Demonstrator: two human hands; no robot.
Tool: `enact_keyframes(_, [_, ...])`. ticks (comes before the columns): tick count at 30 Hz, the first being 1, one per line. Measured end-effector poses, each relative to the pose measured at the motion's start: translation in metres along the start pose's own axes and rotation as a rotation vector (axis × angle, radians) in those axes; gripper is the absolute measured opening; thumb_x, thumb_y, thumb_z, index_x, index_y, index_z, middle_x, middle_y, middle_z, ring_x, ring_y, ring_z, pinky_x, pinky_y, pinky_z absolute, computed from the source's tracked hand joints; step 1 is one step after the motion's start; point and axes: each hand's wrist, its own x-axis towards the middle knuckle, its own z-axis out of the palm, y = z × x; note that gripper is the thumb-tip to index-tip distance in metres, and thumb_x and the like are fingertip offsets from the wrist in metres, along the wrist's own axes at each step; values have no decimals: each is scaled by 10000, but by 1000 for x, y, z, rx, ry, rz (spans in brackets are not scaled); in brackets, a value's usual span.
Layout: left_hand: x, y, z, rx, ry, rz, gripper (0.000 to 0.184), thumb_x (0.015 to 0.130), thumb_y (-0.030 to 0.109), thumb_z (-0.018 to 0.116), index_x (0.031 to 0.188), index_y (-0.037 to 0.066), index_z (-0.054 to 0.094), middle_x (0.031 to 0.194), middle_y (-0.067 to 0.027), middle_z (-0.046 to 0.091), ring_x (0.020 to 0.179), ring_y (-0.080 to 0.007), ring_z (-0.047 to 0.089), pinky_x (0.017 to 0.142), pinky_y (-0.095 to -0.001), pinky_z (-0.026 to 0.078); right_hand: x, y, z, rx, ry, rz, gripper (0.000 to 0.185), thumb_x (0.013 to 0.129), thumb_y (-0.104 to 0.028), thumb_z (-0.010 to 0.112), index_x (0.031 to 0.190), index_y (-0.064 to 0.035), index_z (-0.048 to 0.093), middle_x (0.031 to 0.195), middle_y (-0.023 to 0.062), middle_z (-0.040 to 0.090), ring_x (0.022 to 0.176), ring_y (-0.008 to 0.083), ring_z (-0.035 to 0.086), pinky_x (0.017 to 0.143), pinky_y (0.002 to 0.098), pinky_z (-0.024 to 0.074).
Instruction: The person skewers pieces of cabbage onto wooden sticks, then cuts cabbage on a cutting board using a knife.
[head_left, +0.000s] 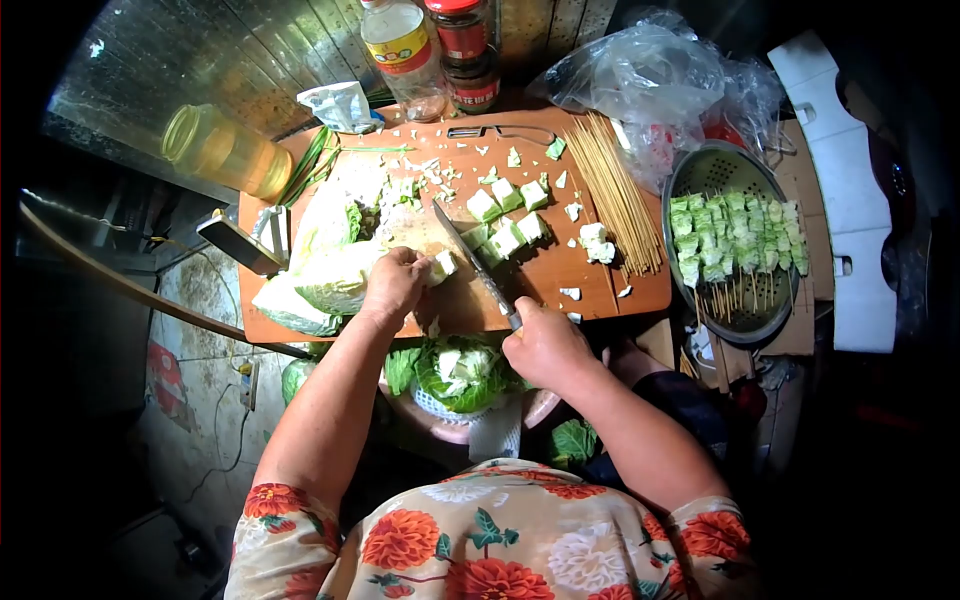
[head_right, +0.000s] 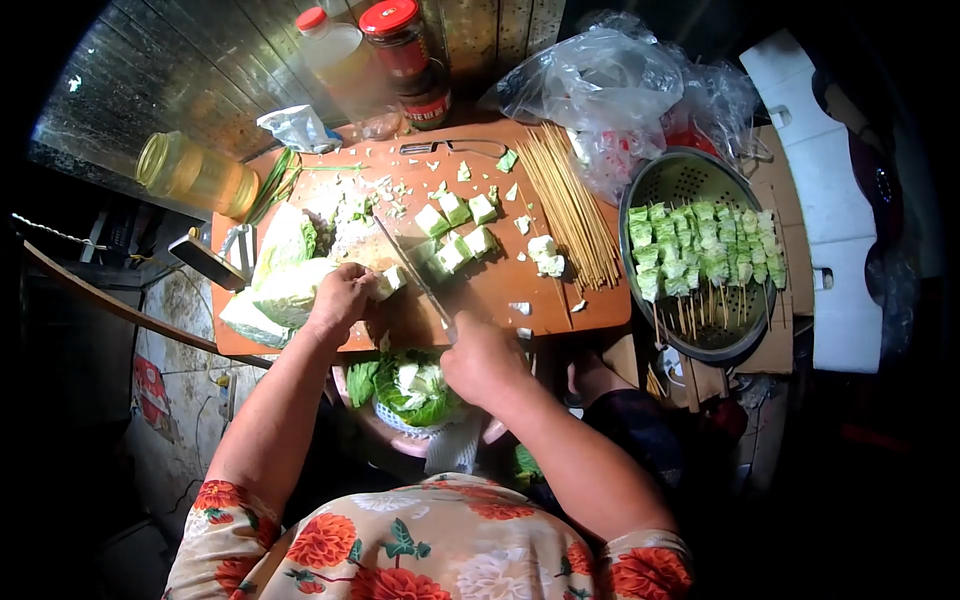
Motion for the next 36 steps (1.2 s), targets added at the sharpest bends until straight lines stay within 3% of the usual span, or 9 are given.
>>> enact_keyframes(4, [-5, 10, -4, -245, -48, -158, 166, 893, 106, 616, 977, -33, 577, 847, -100, 622, 660, -179, 617, 602, -311, 550, -14, -11, -7, 80, -10, -39, 301, 788, -132, 521, 1042, 30, 509, 786, 261, 636, 817, 446, 620, 759, 510, 485])
enact_keyframes(7, [-3, 0, -3, -160, -82, -70, 152, 869, 64, 631, 971, -27, 563, 853, -92, 611, 683, -186, 631, 618, -308, 563, -28, -23, -16, 115, -62, -54, 260, 817, -133, 514, 1025, 23, 530, 881, 299, 640, 876, 467, 616, 809, 511, 479])
enact_keyframes(25, [2, -9, 0, -43, -22, -28, 196, 857, 62, 688, 961, -44, 560, 828, -103, 640, 675, -177, 647, 590, -282, 550, -24, -22, -9, -25, -192, -26, 270, 821, -108, 521, 1039, 51, 516, 913, 312, 634, 916, 468, 616, 847, 503, 475])
enact_keyframes(29, [6, -19, 3, -46, 12, -40, 258, 778, 88, 727, 963, -42, 602, 788, -117, 662, 691, -179, 637, 628, -297, 530, -14, -22, 1, 7, -112, -97, 216, 795, -91, 511, 967, 39, 493, 795, 312, 618, 828, 484, 612, 786, 535, 473])
enact_keyframes(32, [4, -20, 6, 37, 46, -3, 285, 766, 103, 739, 975, -36, 606, 810, -125, 670, 704, -187, 642, 648, -301, 536, 0, -27, 3, -26, -168, -61, 221, 803, -88, 512, 984, 39, 501, 857, 305, 625, 871, 474, 614, 812, 527, 474])
enact_keyframes(34, [2, -19, 6, 54, 54, 20, 311, 751, 121, 748, 980, -36, 608, 847, -149, 676, 760, -210, 652, 705, -309, 538, 9, -25, 12, -130, -148, -69, 311, 807, -156, 610, 1045, 33, 541, 944, 266, 652, 916, 404, 647, 844, 462, 491])
enact_keyframes(36, [1, -18, 6, 89, 58, 33, 330, 748, 129, 749, 993, -38, 605, 874, -164, 676, 793, -224, 655, 736, -313, 535, 12, -24, 18, -142, -131, -80, 311, 804, -165, 619, 1037, 27, 544, 936, 255, 656, 909, 396, 650, 836, 454, 495])
